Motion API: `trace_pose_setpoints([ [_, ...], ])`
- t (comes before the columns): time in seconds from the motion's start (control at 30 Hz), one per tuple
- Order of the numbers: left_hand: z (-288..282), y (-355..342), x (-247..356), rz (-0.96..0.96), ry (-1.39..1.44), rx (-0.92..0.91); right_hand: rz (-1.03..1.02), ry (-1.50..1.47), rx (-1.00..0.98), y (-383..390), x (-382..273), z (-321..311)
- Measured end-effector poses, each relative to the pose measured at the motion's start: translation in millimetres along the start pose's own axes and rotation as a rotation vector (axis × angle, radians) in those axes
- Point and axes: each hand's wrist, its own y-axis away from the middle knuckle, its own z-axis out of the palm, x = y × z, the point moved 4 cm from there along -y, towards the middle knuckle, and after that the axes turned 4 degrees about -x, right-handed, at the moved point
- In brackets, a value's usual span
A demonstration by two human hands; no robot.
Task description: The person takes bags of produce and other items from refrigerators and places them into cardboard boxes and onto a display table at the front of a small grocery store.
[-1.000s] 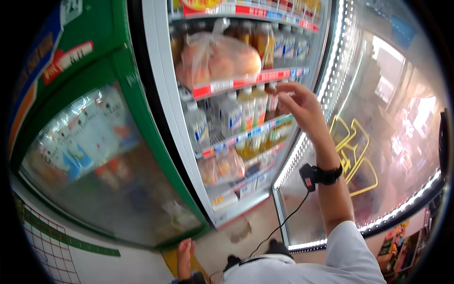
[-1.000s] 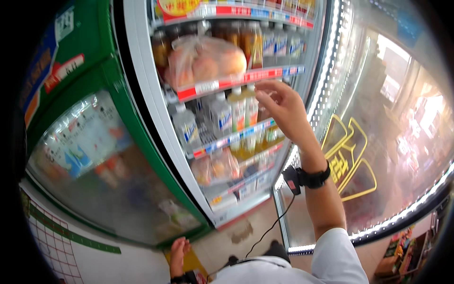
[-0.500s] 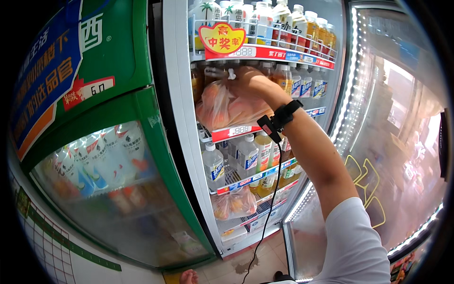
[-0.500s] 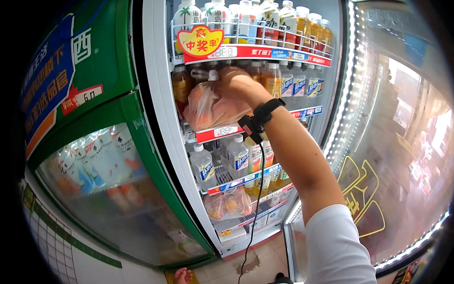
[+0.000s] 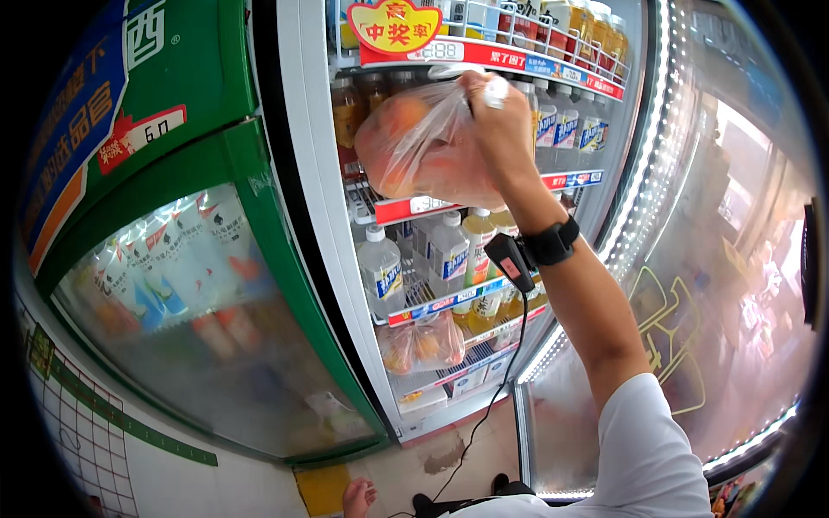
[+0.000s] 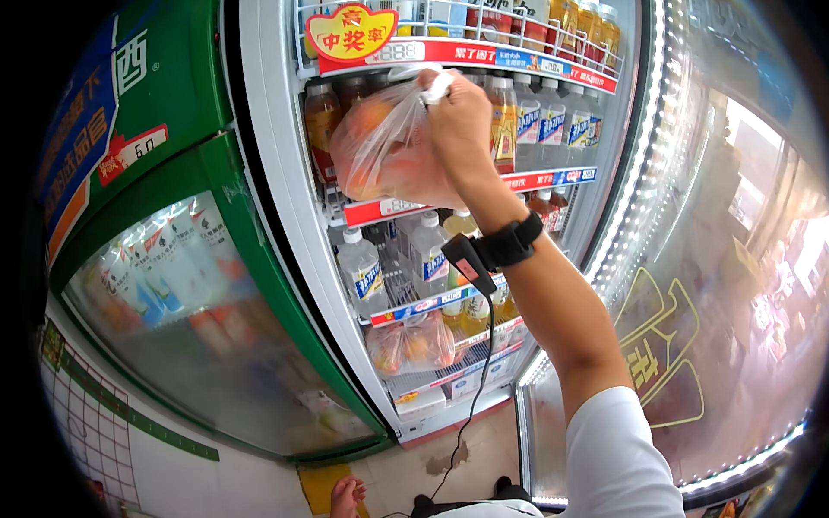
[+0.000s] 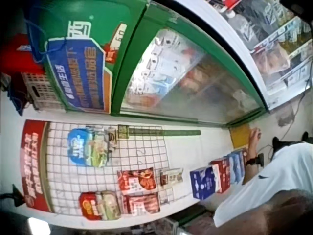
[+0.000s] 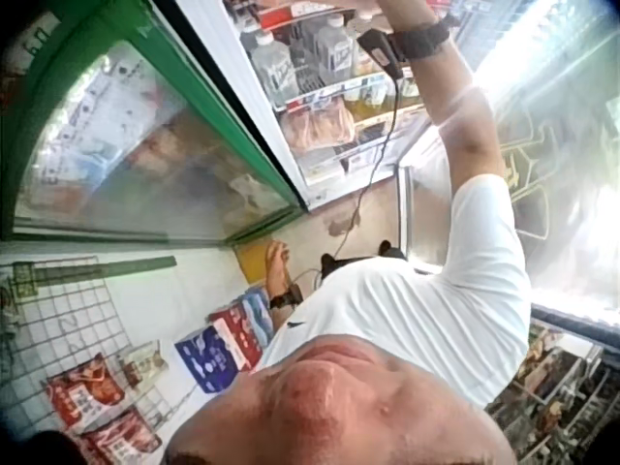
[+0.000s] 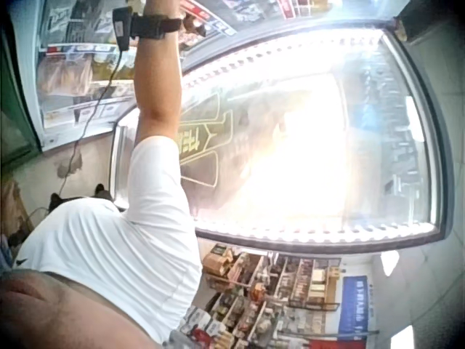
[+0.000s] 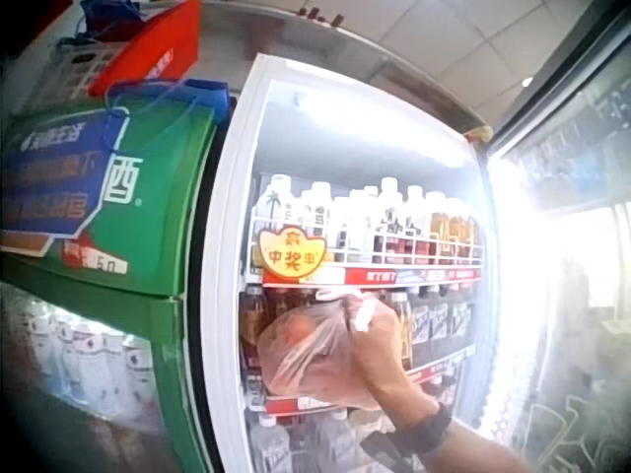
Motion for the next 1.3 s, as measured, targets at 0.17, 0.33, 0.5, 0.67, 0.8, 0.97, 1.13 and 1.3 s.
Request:
trace_pose_setpoints([
  [0.17,-26.5,-17.5,-20.2,-0.093,-0.061,0.019,-0.011,-0.198,0.074,61.2,-37.5,-60.2],
  [0.33,17.2,11.8,53.6,0.07,-0.027,-0.182,0.762,-0.094,-0.027,161.7,-44.1,-118.2],
  [0.5,104.7,33.8,77.1,-0.182,0.241,-0.598,0.445,0.101,-0.914,362.6,7.3,-113.7],
  [0.67,177.6,35.1,15.0,-0.63,0.243,-0.77,0.454,0.218,-1.206,497.7,31.1,-105.2],
  [0.8,197.5,11.1,-40.1,-0.625,0.635,-0.713,0.372,0.133,-1.344,513.7,19.6,-82.0],
  [0.97,186.1,-5.1,-29.8,-0.498,0.796,-0.535,-0.022,0.203,-1.488,501.9,3.6,-59.6],
  [1.13,135.8,-28.4,-59.5,-0.465,0.806,-0.379,0.385,0.042,-1.4,483.9,30.1,-23.4],
  [1.3,127.2,-8.6,-61.9,-0.744,1.194,-0.221,-0.142,0.623,-1.125,393.1,129.5,62.2],
])
